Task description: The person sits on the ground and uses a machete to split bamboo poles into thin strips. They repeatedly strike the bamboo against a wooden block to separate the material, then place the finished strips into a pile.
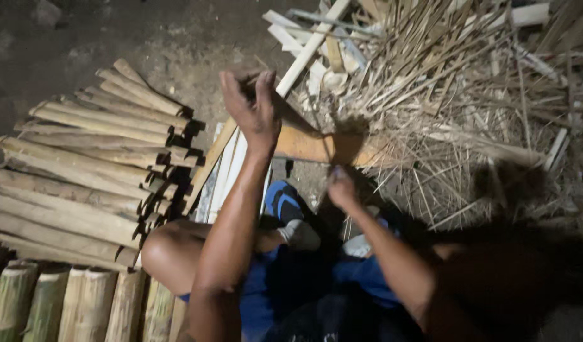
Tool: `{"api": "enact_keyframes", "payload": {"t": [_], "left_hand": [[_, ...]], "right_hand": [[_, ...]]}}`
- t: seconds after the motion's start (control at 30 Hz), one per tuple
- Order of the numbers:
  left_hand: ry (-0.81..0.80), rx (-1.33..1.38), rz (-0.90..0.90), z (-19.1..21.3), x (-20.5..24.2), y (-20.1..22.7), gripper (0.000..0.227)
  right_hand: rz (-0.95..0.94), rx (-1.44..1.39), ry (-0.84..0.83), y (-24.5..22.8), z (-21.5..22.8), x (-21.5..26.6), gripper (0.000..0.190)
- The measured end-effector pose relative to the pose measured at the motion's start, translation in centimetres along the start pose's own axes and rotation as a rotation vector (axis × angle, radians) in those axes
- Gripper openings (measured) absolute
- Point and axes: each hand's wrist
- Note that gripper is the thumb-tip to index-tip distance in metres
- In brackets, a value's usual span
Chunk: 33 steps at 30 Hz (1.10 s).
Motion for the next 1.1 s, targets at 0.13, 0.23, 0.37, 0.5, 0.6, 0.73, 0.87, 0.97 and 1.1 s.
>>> {"api": "enact_keyframes", "payload": {"t": [0.13,0.23,0.37,0.5,0.6,0.73,0.87,0.97,1.1], "left_hand": [[-0.068,0.004,-0.105,-0.4,-0.3,-0.2,0.014],[-0.058,0.021,0.007,-1.6,-0.4,-0.5,0.016],[-0.053,0.052,-0.039,-2.1,-0.5,-0.3,0.017],[-0.173,0.009,-0.021,-2.6,-0.4,0.5,0.019],[-0.265,0.039,-0.197,-2.6,-0.3,0.5,0.019],[-0.333,0.201,-0.143,-1.6,0.7,0.2,0.019],[-0.352,0.219,-0.129,-1.0,0.2,-0.3,0.012],[-0.339,0.216,-0.083,-1.0,0.5,-1.6,0.014],[-0.283,0.453,0.210,-0.6,4.5,-5.9,0.039]], "right_hand": [[-0.124,0.117,-0.111,2.2,1.0,-1.9,0.033],[-0.029,-0.034,-0.115,1.4,2.7,-0.5,0.035],[0.078,-0.147,0.033,1.0,2.6,2.2,0.039],[-0.174,0.116,-0.154,0.5,3.3,0.6,0.043],[-0.138,0.075,-0.148,-2.1,6.2,0.1,0.045],[-0.084,-0.167,-0.192,-4.7,9.8,2.7,0.043],[0.083,-0.168,0.009,-3.0,6.1,2.9,0.039],[-0.097,0.017,-0.094,1.7,1.6,1.4,0.037],[-0.196,0.089,-0.156,5.9,-1.0,0.1,0.035]]}}
Point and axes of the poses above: each hand's wrist, its own x-axis away from the middle knuckle, its own z-axis out of the back of the hand, y = z × x, and after that the axes turned 15 degrees about y, right-handed
